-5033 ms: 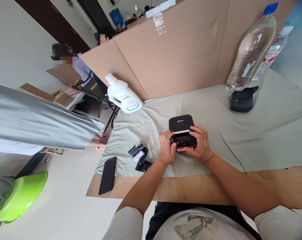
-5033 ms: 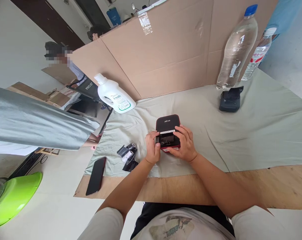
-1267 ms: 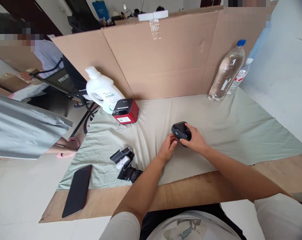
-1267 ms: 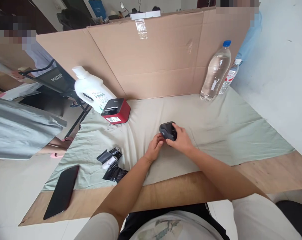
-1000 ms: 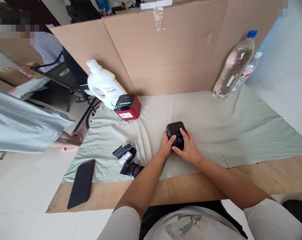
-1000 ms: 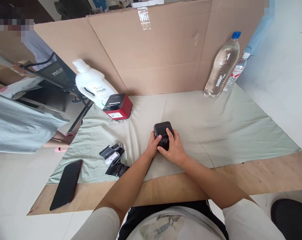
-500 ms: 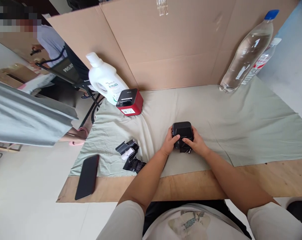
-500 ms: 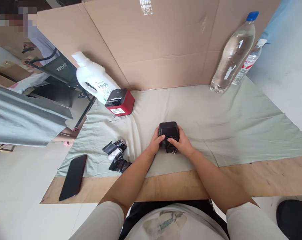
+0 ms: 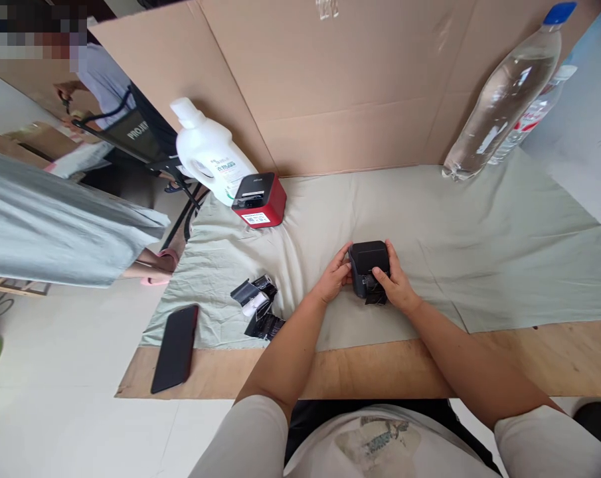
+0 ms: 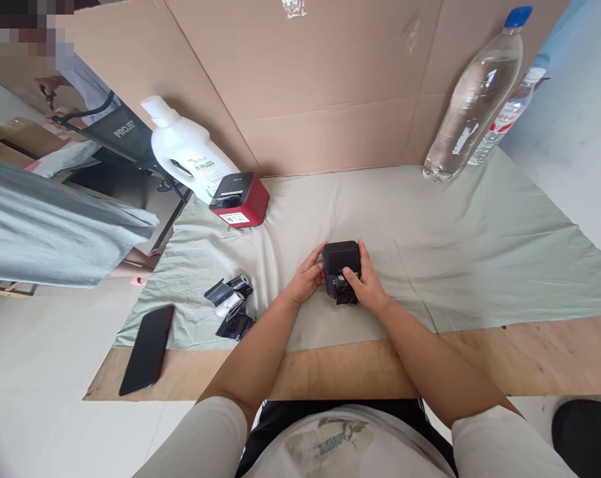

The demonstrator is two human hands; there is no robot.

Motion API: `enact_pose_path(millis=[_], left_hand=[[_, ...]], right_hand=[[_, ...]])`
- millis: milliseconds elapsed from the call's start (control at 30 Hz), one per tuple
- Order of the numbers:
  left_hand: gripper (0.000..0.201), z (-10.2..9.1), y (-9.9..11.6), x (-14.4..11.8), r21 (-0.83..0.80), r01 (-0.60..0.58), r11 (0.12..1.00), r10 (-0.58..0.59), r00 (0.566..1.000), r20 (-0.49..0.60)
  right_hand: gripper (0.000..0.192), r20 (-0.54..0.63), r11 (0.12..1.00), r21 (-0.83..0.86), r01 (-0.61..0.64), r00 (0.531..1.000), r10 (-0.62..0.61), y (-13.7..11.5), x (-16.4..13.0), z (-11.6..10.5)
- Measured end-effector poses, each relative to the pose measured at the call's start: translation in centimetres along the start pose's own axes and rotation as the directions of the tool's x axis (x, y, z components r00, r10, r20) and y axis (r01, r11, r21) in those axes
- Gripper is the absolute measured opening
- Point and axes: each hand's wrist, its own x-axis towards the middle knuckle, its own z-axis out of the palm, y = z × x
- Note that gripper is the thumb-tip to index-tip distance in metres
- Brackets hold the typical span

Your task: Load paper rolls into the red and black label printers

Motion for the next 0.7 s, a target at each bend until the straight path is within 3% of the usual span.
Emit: enact_pose_path(millis=[367,500,700], left_hand=[[0.082,-0.38,-0.37,0.32,0.049,-0.010,0.999,0.009,1.000,0.006],[0.079,-0.35,-0.33,0.39,0.046,0.002,0.999,-0.002,1.000,0.004],[0.074,-0.28,-0.24,0.26,0.035,-0.001,0.999,0.001,1.000,0.000]], right_hand=[[0.106,0.040,0.995,0.093,-0.028,0.999,0.025,-0.35,-0.01,-0.19],[0.098,0.079,0.981,0.185,-0.060,0.996,0.046,-0.23,0.12,-0.39],[0.078,-0.015,0.982,0.182,-0.043,0.999,0.046,-0.58,0.21,-0.36]])
